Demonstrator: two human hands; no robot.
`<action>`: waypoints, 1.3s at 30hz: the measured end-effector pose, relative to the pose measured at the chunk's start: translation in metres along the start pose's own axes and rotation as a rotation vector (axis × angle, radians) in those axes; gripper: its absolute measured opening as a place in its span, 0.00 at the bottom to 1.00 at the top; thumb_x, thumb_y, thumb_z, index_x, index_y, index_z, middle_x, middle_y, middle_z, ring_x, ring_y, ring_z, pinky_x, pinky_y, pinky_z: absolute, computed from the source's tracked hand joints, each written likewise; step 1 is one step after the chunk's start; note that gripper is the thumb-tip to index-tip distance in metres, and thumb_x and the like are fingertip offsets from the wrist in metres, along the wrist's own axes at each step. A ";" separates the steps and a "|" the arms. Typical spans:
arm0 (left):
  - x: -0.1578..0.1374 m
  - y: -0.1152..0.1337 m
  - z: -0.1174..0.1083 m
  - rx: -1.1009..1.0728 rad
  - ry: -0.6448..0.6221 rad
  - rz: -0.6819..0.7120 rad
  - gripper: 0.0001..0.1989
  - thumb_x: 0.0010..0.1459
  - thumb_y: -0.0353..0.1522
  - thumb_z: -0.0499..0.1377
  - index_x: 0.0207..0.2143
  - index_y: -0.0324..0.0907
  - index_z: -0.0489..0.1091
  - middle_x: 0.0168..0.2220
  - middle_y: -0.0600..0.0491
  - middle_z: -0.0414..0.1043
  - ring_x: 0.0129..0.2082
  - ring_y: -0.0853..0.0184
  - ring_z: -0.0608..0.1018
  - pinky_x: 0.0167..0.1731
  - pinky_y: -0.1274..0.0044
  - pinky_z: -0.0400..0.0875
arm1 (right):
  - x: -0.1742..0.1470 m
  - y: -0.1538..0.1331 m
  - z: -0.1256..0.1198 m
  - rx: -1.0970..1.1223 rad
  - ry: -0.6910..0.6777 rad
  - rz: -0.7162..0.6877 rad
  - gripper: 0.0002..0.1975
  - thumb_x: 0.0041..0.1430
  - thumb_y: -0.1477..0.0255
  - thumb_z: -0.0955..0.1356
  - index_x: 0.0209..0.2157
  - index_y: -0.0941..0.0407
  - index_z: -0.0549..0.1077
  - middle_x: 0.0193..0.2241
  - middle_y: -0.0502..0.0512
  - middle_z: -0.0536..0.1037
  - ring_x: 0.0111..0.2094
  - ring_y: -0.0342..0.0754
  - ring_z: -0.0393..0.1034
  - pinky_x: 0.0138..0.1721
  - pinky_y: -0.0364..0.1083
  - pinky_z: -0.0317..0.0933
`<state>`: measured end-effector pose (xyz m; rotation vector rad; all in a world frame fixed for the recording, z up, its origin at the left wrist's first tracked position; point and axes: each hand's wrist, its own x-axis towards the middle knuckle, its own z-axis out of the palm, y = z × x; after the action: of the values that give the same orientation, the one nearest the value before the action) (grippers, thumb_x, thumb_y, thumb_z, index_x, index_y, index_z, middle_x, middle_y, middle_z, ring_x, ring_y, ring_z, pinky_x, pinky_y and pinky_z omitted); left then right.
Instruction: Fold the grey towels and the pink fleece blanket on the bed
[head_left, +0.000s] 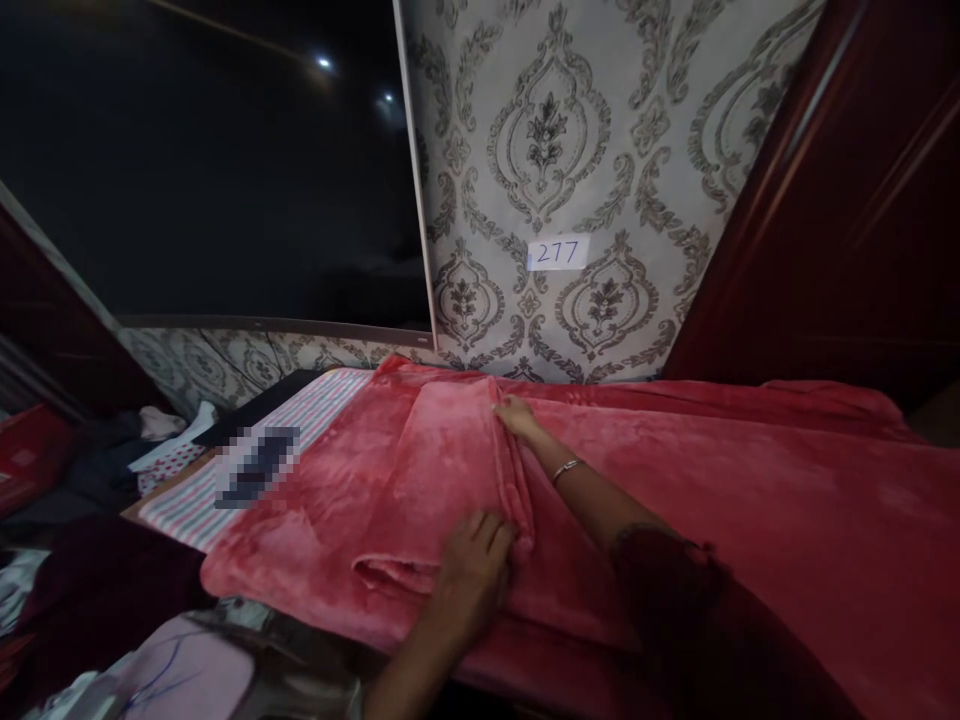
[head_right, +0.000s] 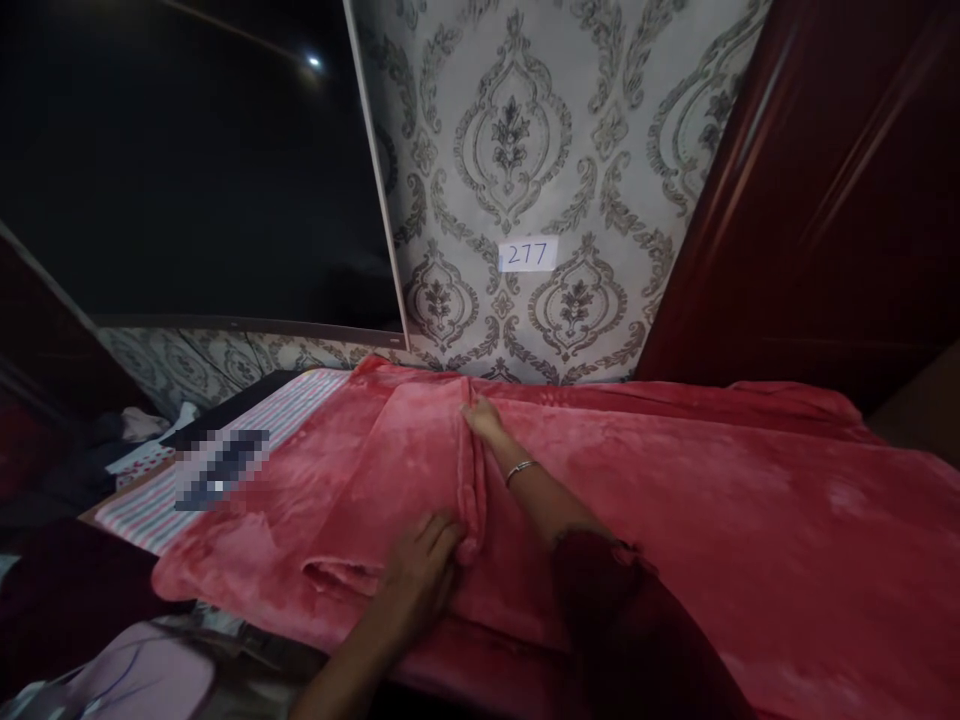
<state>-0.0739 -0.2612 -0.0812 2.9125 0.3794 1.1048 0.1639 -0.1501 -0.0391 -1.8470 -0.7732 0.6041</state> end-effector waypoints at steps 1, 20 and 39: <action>-0.001 0.000 0.002 0.002 0.013 0.010 0.19 0.52 0.19 0.52 0.45 0.40 0.68 0.38 0.49 0.74 0.36 0.60 0.73 0.35 0.69 0.70 | 0.006 -0.003 0.004 -0.032 0.014 -0.017 0.05 0.58 0.70 0.70 0.35 0.56 0.72 0.32 0.53 0.77 0.37 0.47 0.73 0.35 0.41 0.64; -0.007 0.023 0.004 -0.077 -0.119 0.011 0.22 0.47 0.19 0.51 0.44 0.42 0.68 0.43 0.46 0.73 0.40 0.58 0.74 0.40 0.66 0.72 | 0.019 0.037 -0.049 -0.259 0.309 -0.098 0.10 0.60 0.72 0.64 0.32 0.59 0.76 0.28 0.58 0.78 0.33 0.49 0.71 0.34 0.43 0.61; 0.001 0.038 0.014 -0.029 -0.177 0.104 0.14 0.56 0.21 0.56 0.44 0.41 0.70 0.41 0.47 0.74 0.38 0.59 0.73 0.37 0.67 0.70 | 0.021 0.046 -0.063 -0.296 0.371 -0.071 0.04 0.56 0.74 0.66 0.31 0.57 0.73 0.30 0.54 0.78 0.31 0.46 0.69 0.31 0.41 0.58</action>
<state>-0.0557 -0.2964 -0.0877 3.0031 0.2084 0.8442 0.2337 -0.1861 -0.0596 -2.1097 -0.7005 0.0938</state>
